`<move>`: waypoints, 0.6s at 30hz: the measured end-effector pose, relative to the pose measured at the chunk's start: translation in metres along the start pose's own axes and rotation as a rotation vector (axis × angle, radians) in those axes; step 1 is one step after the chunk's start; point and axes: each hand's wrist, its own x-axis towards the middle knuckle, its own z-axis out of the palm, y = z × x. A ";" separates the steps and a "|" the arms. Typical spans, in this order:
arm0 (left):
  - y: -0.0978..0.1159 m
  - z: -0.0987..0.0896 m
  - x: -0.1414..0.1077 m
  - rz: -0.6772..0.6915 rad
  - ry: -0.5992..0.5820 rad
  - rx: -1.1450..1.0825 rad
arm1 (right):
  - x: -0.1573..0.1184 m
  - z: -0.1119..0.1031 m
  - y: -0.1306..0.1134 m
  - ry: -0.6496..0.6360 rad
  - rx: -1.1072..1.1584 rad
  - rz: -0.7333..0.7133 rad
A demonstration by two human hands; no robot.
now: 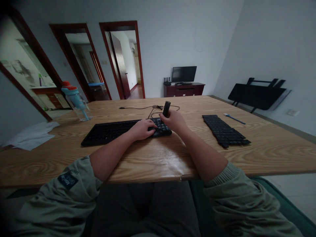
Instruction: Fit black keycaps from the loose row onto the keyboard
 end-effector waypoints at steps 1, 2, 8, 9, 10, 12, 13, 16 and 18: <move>0.001 -0.001 0.000 0.003 0.001 -0.001 | 0.000 0.000 0.000 -0.002 0.006 0.004; 0.002 -0.001 0.000 0.009 0.003 -0.002 | 0.000 0.000 0.000 -0.004 0.015 0.008; 0.010 -0.002 0.002 0.030 0.053 -0.019 | 0.000 0.003 0.000 0.010 0.055 0.021; 0.010 -0.001 0.003 0.026 0.066 -0.022 | 0.000 0.003 -0.001 0.006 0.060 0.027; 0.010 0.000 0.003 0.019 0.078 -0.023 | 0.000 0.003 -0.001 0.001 0.063 0.032; 0.010 0.003 0.005 0.003 0.102 -0.021 | 0.000 0.004 -0.001 -0.004 0.062 0.044; 0.009 0.005 0.005 -0.002 0.114 -0.020 | 0.000 0.004 -0.001 0.000 0.059 0.047; 0.007 0.009 0.007 -0.011 0.144 -0.017 | 0.000 0.005 -0.001 0.024 0.046 0.046; 0.005 0.011 0.008 -0.015 0.156 -0.015 | 0.000 0.005 -0.001 0.021 0.041 0.043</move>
